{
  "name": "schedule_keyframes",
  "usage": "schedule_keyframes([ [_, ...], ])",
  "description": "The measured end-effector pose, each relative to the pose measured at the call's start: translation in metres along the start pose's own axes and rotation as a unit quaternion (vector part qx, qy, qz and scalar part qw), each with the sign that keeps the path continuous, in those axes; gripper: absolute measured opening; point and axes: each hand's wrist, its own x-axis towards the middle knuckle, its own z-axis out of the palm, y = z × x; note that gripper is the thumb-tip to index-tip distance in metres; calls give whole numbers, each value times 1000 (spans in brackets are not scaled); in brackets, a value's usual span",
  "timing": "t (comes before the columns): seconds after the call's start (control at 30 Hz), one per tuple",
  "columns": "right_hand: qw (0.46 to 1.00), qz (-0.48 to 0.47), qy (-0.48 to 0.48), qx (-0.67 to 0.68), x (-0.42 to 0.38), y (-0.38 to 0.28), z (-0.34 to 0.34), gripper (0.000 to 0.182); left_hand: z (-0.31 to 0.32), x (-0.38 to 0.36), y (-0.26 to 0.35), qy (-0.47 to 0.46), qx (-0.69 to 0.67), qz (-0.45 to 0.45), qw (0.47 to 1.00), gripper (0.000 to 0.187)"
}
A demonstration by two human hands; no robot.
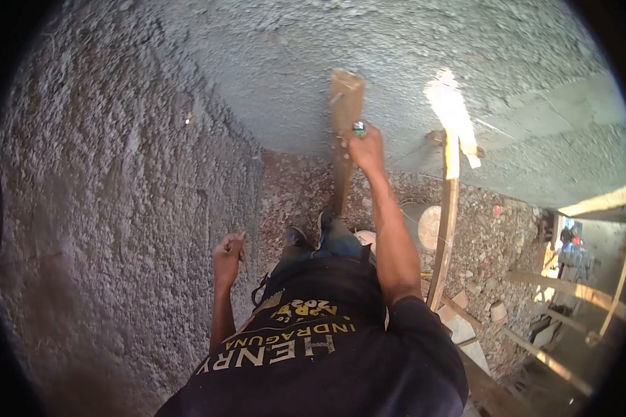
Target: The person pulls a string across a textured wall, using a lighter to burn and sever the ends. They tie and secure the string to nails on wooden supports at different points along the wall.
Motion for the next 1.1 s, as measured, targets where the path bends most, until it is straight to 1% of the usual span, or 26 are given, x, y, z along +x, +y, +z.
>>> schedule_keyframes([
  [0.03, 1000, -29, 6, 2, -3, -18, 8, 14, -6, 0, 0, 22, -1, -1, 1000, 22],
  [0.07, 1000, -29, -8, -4, -1, -32, 14, 14, -12, 1, -2, 48, -1, -5, 999, 21],
  [0.1, 999, -25, -30, -9, -2, -39, 18, 15, -18, 2, -9, 32, 0, -1, 999, 21],
  [0.13, 999, -27, -22, -11, -5, -40, 19, 15, -24, 4, -17, 37, -20, 1, 999, 23],
  [0.2, 997, -45, -58, -29, 8, -49, 43, 16, -35, 0, -25, 69, -51, 16, 996, 25],
  [0.23, 995, -67, -76, -24, 19, -48, 59, 16, -38, -5, -26, 83, -43, 12, 996, 26],
  [0.3, 995, -14, -80, -58, 49, -20, 74, 16, -46, -7, -33, 119, -48, 18, 992, 27],
  [0.37, 996, -30, -87, 4, 76, 3, 91, 15, -48, -11, -44, 123, -31, -1, 992, 27],
  [0.4, 994, -40, -100, 3, 84, 3, 95, 15, -47, -16, -39, 135, -29, -8, 990, 25],
  [0.47, 993, -77, -84, -32, 97, -4, 106, 14, -47, -18, -41, 160, -44, -7, 986, 24],
  [0.5, 990, -87, -102, -32, 98, -8, 108, 14, -46, -21, -41, 169, -52, -12, 984, 24],
  [0.57, 985, -118, -101, -80, 93, -14, 107, 20, -40, -24, -37, 205, -59, -10, 977, 22],
  [0.6, 987, -117, -86, -73, 82, -17, 102, 22, -35, -25, -34, 217, -55, -12, 975, 20],
  [0.67, 988, -116, -76, -66, 67, -8, 86, 24, -23, -28, -22, 248, -79, 1, 966, 19],
  [0.7, 983, -153, -46, -85, 64, 7, 72, 23, -16, -28, -15, 264, -93, 13, 960, 19],
  [0.73, 978, -179, -6, -106, 61, 21, 52, 23, -8, -29, -4, 253, -85, 7, 964, 19],
  [0.77, 981, -159, 13, -110, 58, 37, 22, 23, 2, -27, 7, 274, -95, 16, 957, 19],
  [0.8, 982, -145, -2, -124, 52, 44, -8, 21, 14, -27, 18, 297, -105, 27, 949, 20],
  [0.83, 981, -143, -25, -130, 53, 41, -25, 18, 22, -25, 28, 288, -96, 28, 952, 20],
  [0.87, 982, -136, -15, -126, 57, 39, -45, 18, 33, -22, 39, 291, -99, 40, 951, 20],
  [0.93, 978, -87, 78, -172, 55, 44, -108, 13, 52, -15, 59, 266, -90, 45, 959, 21],
  [0.97, 959, -162, 114, -205, 59, 47, -135, 8, 59, -9, 69, 250, -99, 67, 961, 20],
  [1.0, 941, -147, 154, -263, 50, 29, -156, 5, 65, -6, 80, 245, -112, 87, 959, 20],
  [1.03, 919, -183, 184, -296, 65, 52, -181, 4, 72, -3, 98, 226, -136, 81, 961, 20],
  [1.07, 868, -252, 208, -374, 73, 63, -204, 4, 77, 0, 114, 222, -161, 72, 959, 20],
  [1.1, 944, -176, 172, -219, 79, 73, -218, 6, 77, 4, 122, 208, -188, 85, 956, 21],
])
